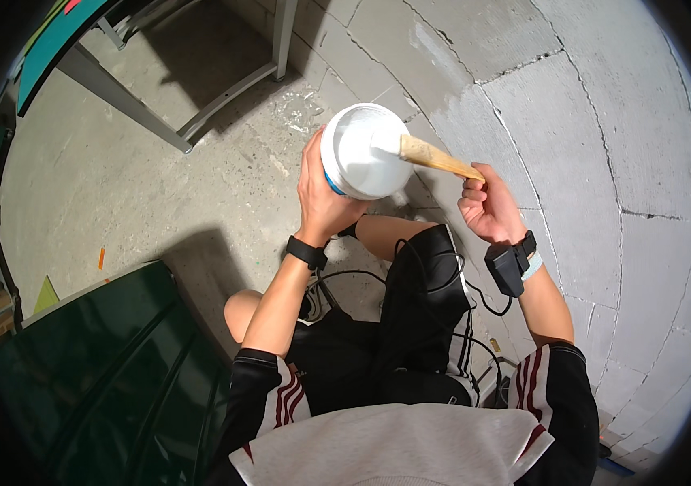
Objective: Painting a white coat onto a concrete block wall using a brush.
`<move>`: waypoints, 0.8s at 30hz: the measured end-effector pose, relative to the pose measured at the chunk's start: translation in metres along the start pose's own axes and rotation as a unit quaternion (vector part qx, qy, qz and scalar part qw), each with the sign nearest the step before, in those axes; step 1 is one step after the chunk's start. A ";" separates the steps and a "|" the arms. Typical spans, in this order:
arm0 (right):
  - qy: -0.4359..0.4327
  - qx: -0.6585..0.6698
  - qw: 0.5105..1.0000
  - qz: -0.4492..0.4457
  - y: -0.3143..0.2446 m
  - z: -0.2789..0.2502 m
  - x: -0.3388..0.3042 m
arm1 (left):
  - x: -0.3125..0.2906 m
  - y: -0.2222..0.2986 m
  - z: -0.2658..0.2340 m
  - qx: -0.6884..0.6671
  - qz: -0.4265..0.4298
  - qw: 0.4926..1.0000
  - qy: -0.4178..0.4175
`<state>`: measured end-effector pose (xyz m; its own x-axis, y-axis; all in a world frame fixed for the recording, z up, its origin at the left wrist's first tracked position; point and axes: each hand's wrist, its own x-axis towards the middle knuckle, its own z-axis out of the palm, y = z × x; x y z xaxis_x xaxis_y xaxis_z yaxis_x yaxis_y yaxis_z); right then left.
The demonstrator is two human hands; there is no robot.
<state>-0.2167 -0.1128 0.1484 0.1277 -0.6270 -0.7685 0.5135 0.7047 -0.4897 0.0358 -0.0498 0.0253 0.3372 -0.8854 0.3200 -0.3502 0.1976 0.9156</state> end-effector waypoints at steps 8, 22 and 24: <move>0.042 -0.104 0.990 -0.080 0.009 0.015 -0.006 | 0.001 0.000 -0.002 -0.003 -0.014 1.000 0.005; -0.037 -0.468 0.822 -0.322 0.032 0.041 -0.029 | 0.001 -0.006 0.000 0.034 0.011 0.999 0.003; -0.040 -0.458 0.818 -0.346 0.032 0.041 -0.029 | 0.000 -0.007 0.000 0.035 0.005 0.999 0.000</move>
<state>-0.1692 -0.0856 0.1712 0.1498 -0.9749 -0.1645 -0.3590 0.1014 -0.9278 0.0381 -0.0515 0.0190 0.3339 -0.8831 0.3295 -0.4142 0.1766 0.8929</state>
